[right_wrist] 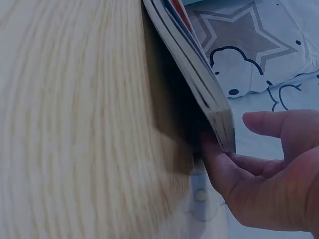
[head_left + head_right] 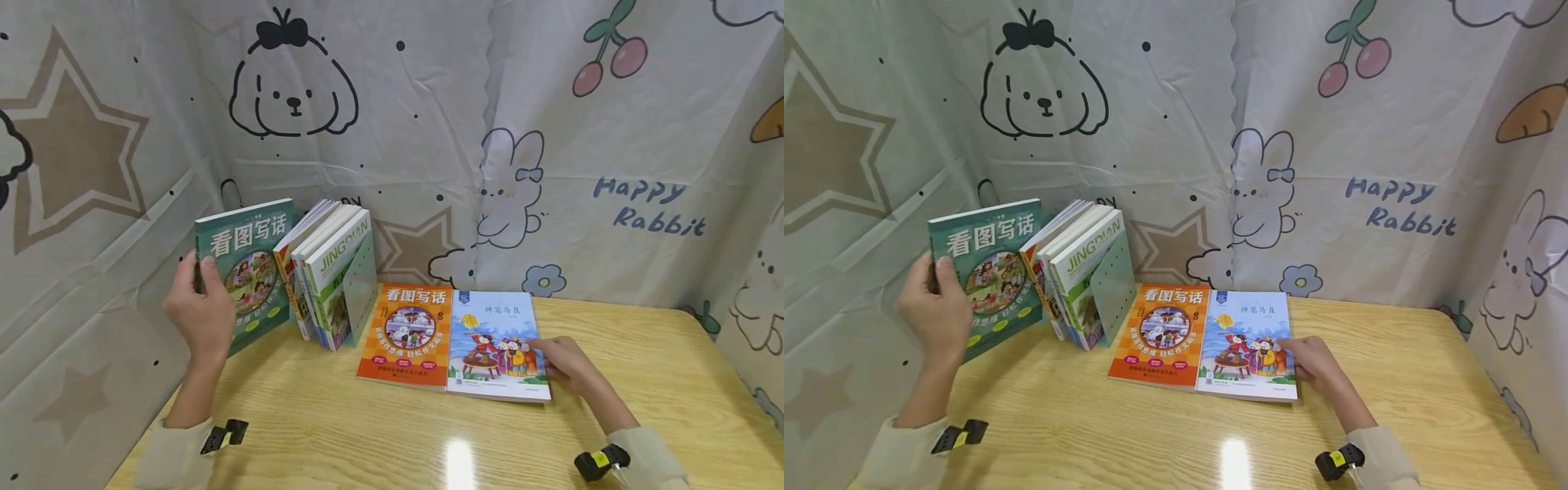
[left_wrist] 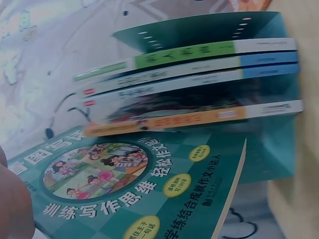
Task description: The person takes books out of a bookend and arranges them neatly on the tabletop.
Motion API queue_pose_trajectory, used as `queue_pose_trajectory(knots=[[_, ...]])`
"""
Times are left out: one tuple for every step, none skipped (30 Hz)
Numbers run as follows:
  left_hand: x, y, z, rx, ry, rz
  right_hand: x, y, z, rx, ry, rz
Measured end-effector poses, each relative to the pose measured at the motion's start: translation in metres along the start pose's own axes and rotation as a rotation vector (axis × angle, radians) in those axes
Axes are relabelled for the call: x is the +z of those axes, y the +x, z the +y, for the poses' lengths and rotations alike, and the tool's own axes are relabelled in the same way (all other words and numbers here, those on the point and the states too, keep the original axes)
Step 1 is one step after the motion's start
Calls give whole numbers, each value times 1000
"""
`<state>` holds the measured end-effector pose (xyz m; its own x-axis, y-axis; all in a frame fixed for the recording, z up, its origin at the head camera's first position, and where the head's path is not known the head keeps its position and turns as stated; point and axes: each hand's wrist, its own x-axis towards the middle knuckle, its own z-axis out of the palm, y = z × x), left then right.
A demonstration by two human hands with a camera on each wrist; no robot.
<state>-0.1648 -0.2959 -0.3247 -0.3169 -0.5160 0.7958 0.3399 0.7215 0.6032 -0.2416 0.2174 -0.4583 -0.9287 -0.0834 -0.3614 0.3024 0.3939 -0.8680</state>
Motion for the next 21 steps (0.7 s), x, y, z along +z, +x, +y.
queue_pose_trajectory(knots=[[-3,2,3,1,0,12,0,0,1,2,-3,5],[-5,3,6,-2,0,30,-1,-1,1,0,-1,8],[-7,5,9,-1,3,44,-1,-1,2,1,4,13],[-10,6,12,-3,-1,58,-1,-1,3,-1,7,15],[-13,8,16,-5,-7,72,-2,-1,3,-1,14,18],[-15,9,19,-7,-14,85,-2,-2,3,-4,20,19],[-18,11,23,-2,-20,98,-2,-2,3,-5,27,19],[-21,12,26,2,-31,114,-3,-2,3,-8,31,18],[-24,14,30,5,-43,125,-3,-2,3,-8,36,19],[-27,16,33,6,-54,135,-3,-2,3,-12,42,17],[-30,17,37,6,-68,144,-4,-2,4,-14,49,16],[-33,19,40,6,-79,154,-4,-2,4,-16,54,15],[-35,20,43,10,-87,164,-5,-2,4,-17,64,12],[-38,21,46,13,-91,169,-5,-2,4,-19,76,10],[-40,22,48,13,-101,172,-6,-2,5,-20,94,6],[-42,23,51,15,-113,172,-6,-2,5,-21,108,3],[-43,23,54,18,-125,171,-6,-2,5,-23,111,6],[-44,22,56,20,-134,165,-7,-2,5,-28,108,16],[-45,21,59,9,-143,155,-7,-2,4,-42,80,28],[-46,20,61,2,-158,144,-6,-3,3,-62,24,49],[-46,19,63,-10,-173,132,-6,-3,3,-92,-55,74]])
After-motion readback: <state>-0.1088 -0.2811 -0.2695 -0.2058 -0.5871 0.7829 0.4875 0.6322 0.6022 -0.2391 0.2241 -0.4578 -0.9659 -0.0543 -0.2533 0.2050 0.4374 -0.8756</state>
